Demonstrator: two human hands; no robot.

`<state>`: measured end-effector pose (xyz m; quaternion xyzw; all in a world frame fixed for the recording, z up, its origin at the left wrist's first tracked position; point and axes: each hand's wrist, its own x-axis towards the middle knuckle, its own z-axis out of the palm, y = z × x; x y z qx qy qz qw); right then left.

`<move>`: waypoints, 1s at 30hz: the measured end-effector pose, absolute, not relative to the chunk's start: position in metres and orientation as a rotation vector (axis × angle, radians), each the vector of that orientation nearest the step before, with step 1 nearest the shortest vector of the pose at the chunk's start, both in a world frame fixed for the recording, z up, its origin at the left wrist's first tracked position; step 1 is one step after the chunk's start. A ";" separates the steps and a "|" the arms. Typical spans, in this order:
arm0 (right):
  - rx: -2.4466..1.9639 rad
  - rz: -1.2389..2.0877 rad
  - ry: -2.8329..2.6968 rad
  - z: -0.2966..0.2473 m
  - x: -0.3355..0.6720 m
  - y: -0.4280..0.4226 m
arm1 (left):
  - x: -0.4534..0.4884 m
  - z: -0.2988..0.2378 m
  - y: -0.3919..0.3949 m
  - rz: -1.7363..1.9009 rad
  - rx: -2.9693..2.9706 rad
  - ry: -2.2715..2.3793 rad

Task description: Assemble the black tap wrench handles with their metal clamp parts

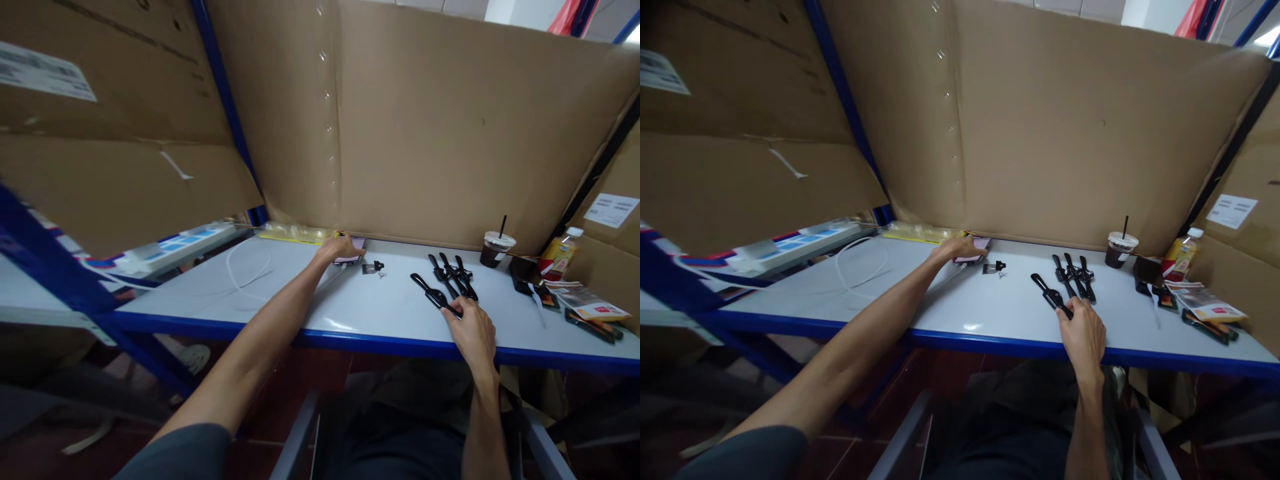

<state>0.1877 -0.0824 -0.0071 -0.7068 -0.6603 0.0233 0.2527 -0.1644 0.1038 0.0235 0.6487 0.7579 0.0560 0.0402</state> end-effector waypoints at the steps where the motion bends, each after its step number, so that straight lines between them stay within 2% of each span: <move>1: -1.922 0.058 -1.794 -0.008 0.188 -0.082 | -0.163 0.026 0.102 0.177 1.930 2.343; 7: -1.892 0.027 -1.781 -0.015 0.190 -0.080 | -0.149 0.051 0.083 0.388 1.780 2.278; 13: -1.543 -0.052 -1.619 -0.010 0.179 -0.073 | -0.113 0.074 0.034 0.780 2.117 2.236; 15: -1.276 0.158 -1.544 0.000 0.161 -0.065 | -0.097 0.076 0.008 0.886 2.250 2.229; 18: -1.016 0.757 -1.418 0.014 0.127 -0.050 | -0.077 0.072 -0.031 0.939 2.369 2.172; 21: -0.808 1.123 -1.383 0.016 0.095 -0.045 | -0.065 0.061 -0.061 0.907 2.437 2.078; 27: -0.771 1.217 -1.207 0.000 0.074 -0.061 | -0.056 0.040 -0.082 0.964 2.351 2.039; 30: -0.762 1.224 -1.168 -0.004 0.076 -0.062 | -0.062 0.034 -0.085 1.133 2.177 1.864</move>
